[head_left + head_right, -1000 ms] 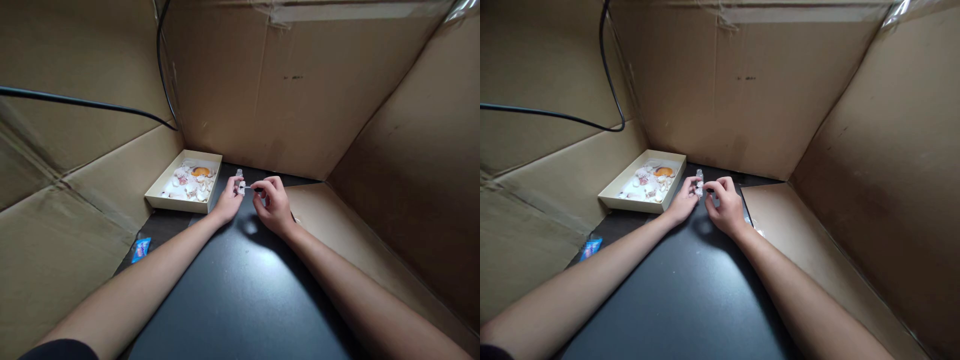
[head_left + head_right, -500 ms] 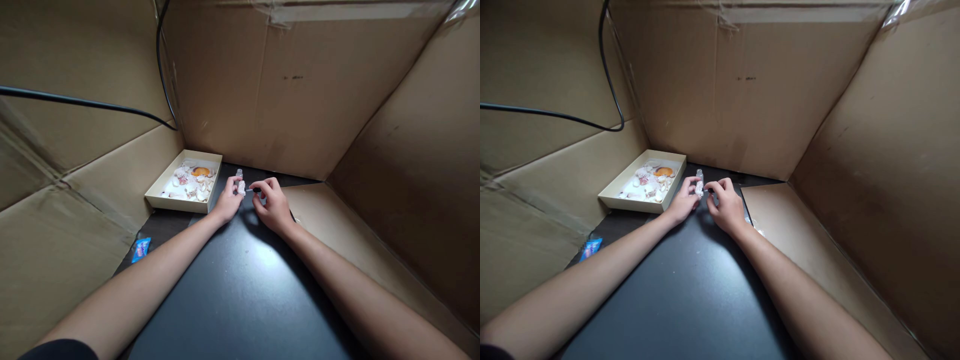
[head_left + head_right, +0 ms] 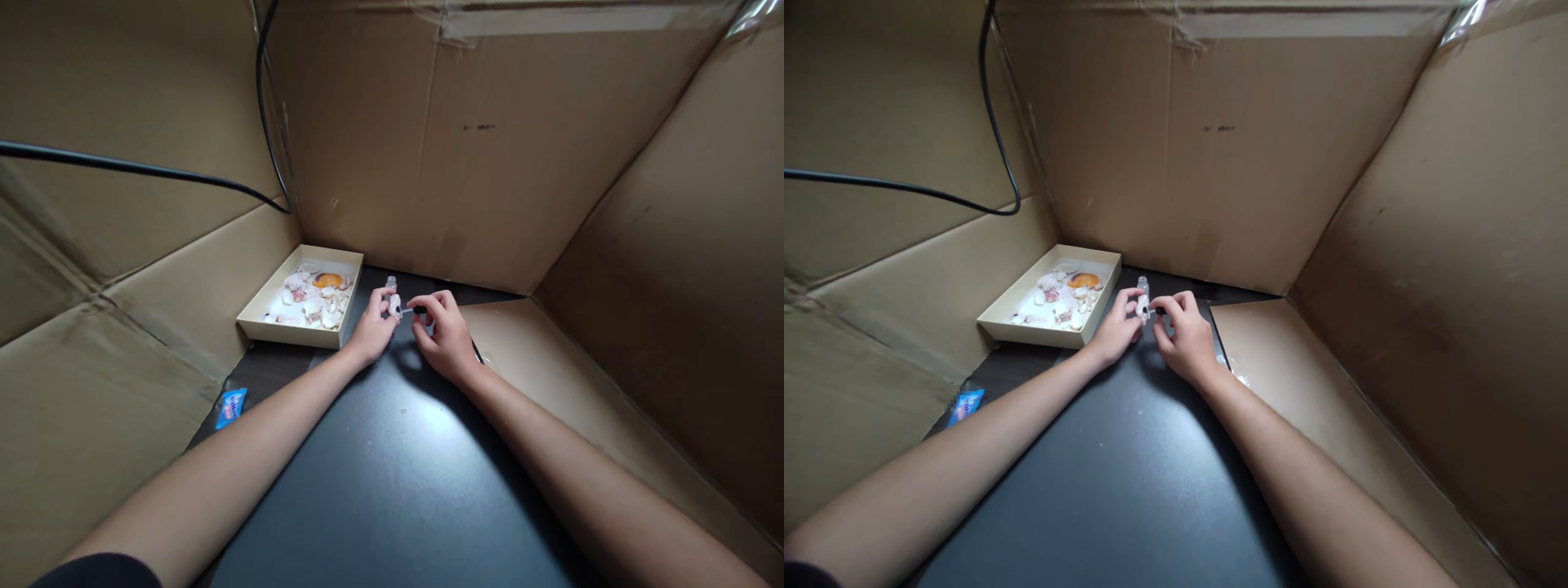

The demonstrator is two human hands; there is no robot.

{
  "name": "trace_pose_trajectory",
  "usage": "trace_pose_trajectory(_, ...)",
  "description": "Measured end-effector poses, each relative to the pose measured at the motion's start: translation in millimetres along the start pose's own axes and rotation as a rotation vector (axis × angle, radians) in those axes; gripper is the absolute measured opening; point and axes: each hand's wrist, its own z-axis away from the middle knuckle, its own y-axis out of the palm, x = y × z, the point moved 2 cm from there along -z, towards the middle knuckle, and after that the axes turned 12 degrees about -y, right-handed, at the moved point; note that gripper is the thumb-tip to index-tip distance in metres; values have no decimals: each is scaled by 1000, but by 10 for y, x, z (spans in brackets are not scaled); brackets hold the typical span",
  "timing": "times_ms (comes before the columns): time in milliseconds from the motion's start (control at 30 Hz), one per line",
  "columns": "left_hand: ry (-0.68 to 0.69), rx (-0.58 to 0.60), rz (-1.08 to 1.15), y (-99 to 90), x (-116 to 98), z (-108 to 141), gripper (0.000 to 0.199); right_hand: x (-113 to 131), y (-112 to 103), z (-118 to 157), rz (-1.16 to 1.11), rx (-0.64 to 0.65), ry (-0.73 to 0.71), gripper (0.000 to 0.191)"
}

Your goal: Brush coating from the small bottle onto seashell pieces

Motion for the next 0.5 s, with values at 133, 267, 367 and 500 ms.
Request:
trace_pose_trajectory(133,0,3,-15,2,10,-5,45,-14,1,1,5,-26,31,23)
trace_pose_trajectory(267,3,-1,-17,-5,32,-16,46,-16,6,-3,-4,9,39,21)
trace_pose_trajectory(367,4,4,-16,-7,40,-21,47,-10,-11,-6,-19,-38,39,22)
trace_pose_trajectory(500,-10,2,-9,-10,39,-18,46,2,-7,-8,-46,2,23,20)
